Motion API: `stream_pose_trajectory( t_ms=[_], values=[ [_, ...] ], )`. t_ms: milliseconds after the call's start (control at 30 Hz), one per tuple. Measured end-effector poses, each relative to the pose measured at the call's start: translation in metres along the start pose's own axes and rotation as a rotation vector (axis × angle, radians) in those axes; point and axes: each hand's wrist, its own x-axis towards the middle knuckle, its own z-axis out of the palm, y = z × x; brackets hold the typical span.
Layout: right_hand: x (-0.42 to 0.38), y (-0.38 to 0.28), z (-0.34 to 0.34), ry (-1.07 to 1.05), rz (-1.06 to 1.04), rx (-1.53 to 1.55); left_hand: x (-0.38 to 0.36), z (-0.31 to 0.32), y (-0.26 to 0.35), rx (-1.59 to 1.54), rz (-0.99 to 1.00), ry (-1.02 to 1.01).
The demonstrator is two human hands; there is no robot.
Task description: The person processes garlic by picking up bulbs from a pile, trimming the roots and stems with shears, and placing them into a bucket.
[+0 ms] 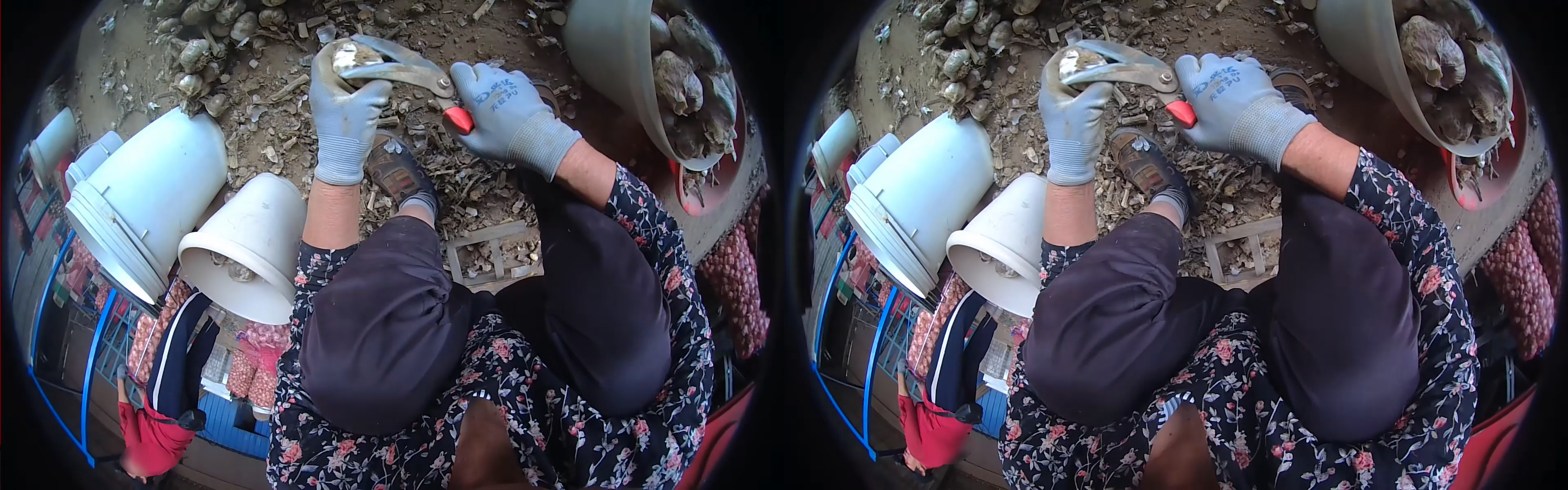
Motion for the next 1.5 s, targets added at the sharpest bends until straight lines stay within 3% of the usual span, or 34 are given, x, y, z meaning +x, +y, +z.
stream_pose_trajectory(
  t_ms=[133, 267, 400, 600, 667, 733, 800, 867, 900, 967, 1033, 1100, 1133, 1233, 1267, 1300, 1333, 1400, 1467, 1500],
  values=[
    [0.0, -0.006, -0.007, -0.067, 0.013, -0.01, -0.001, 0.007, 0.004, -0.004, -0.07, -0.003],
    [0.002, -0.009, -0.015, -0.211, 0.04, -0.041, 0.001, -0.001, -0.004, 0.222, 0.068, -0.053],
    [0.002, 0.001, -0.005, -0.254, 0.038, 0.056, 0.0, -0.001, -0.004, 0.141, 0.012, -0.072],
    [-0.001, 0.023, 0.028, -0.031, 0.013, 0.33, -0.003, -0.014, -0.004, 0.072, -0.128, -0.09],
    [-0.005, 0.03, 0.037, 0.069, 0.056, 0.449, -0.026, -0.034, 0.015, -0.058, 0.017, 0.196],
    [-0.008, 0.039, 0.044, 0.057, 0.047, 0.446, -0.066, -0.08, 0.041, 0.055, 0.114, 0.529],
    [-0.012, 0.04, 0.05, -0.008, 0.107, 0.419, -0.117, -0.119, 0.079, 0.498, 0.228, 0.842],
    [-0.01, 0.037, 0.049, -0.043, 0.127, 0.428, -0.163, -0.166, 0.096, 0.987, 0.117, 0.914],
    [-0.008, 0.035, 0.047, -0.05, 0.105, 0.428, -0.18, -0.187, 0.097, 0.986, 0.125, 0.92],
    [-0.002, 0.025, 0.032, -0.144, 0.104, 0.418, -0.203, -0.212, 0.095, 1.979, -0.131, 0.395],
    [0.002, 0.024, 0.035, -0.134, 0.084, 0.403, -0.156, -0.186, 0.101, 1.678, 0.148, 0.476],
    [0.007, 0.023, 0.032, -0.159, 0.087, 0.392, -0.088, -0.128, 0.102, 1.086, 0.009, 0.582],
    [0.005, 0.023, 0.029, -0.159, 0.087, 0.39, -0.045, -0.144, 0.064, 1.046, 0.258, 0.424],
    [0.0, 0.029, 0.028, -0.172, 0.11, 0.412, 0.08, -0.095, 0.029, 1.04, 0.333, 0.193],
    [-0.001, 0.034, 0.031, -0.165, 0.116, 0.408, 0.126, -0.099, -0.003, 1.103, 0.485, 0.185],
    [-0.002, 0.039, 0.035, -0.181, 0.152, 0.424, 0.156, -0.091, -0.011, 1.171, 0.422, 0.158],
    [-0.003, 0.041, 0.036, -0.199, 0.187, 0.441, 0.173, -0.075, -0.012, 1.241, 0.164, 0.222],
    [-0.004, 0.042, 0.037, -0.201, 0.222, 0.47, 0.182, -0.05, -0.012, 1.242, -0.011, 0.393],
    [0.001, 0.044, 0.039, -0.18, 0.216, 0.444, 0.19, -0.05, -0.03, 1.074, 0.023, 0.53],
    [0.004, 0.043, 0.034, -0.201, 0.207, 0.476, 0.19, -0.048, -0.029, 1.054, -0.074, 0.557]
  ],
)
